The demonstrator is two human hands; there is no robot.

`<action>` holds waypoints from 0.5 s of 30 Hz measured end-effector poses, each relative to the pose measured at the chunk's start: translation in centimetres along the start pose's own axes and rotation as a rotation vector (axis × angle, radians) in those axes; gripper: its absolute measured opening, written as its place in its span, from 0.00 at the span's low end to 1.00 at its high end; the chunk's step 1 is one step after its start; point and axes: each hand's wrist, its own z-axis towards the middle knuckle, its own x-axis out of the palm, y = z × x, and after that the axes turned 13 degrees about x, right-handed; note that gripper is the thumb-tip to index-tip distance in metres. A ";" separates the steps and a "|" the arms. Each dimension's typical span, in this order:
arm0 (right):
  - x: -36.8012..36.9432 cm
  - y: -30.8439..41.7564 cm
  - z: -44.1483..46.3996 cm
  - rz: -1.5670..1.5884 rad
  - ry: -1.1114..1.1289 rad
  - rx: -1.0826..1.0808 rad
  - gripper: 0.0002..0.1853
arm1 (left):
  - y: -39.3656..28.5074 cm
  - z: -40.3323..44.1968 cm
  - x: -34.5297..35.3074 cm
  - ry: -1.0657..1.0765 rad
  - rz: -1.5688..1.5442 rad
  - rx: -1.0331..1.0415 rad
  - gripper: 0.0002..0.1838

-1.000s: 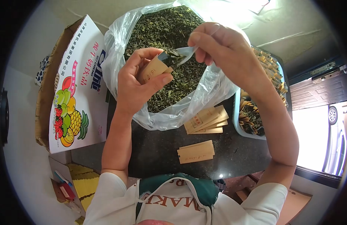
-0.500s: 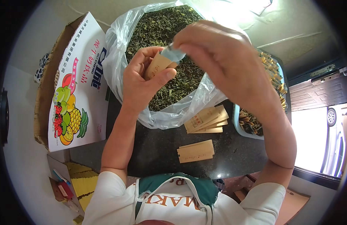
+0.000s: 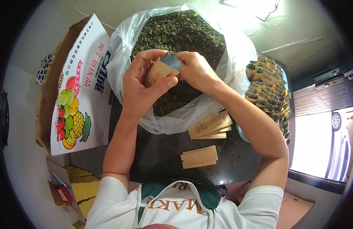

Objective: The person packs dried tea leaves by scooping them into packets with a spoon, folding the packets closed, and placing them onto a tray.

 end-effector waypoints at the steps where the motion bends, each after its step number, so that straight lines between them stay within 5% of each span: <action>1: -0.2 0.1 0.3 -0.002 0.002 -0.003 0.15 | 0.0 0.1 -0.1 -0.017 -0.020 -0.016 0.27; 4: -2.2 0.6 0.1 0.170 0.095 0.191 0.14 | 0.0 0.3 -0.5 -0.024 0.002 0.007 0.27; 15: -9.3 4.6 -3.1 0.112 -0.035 0.098 0.15 | -0.3 0.3 -0.2 -0.012 0.051 -0.081 0.26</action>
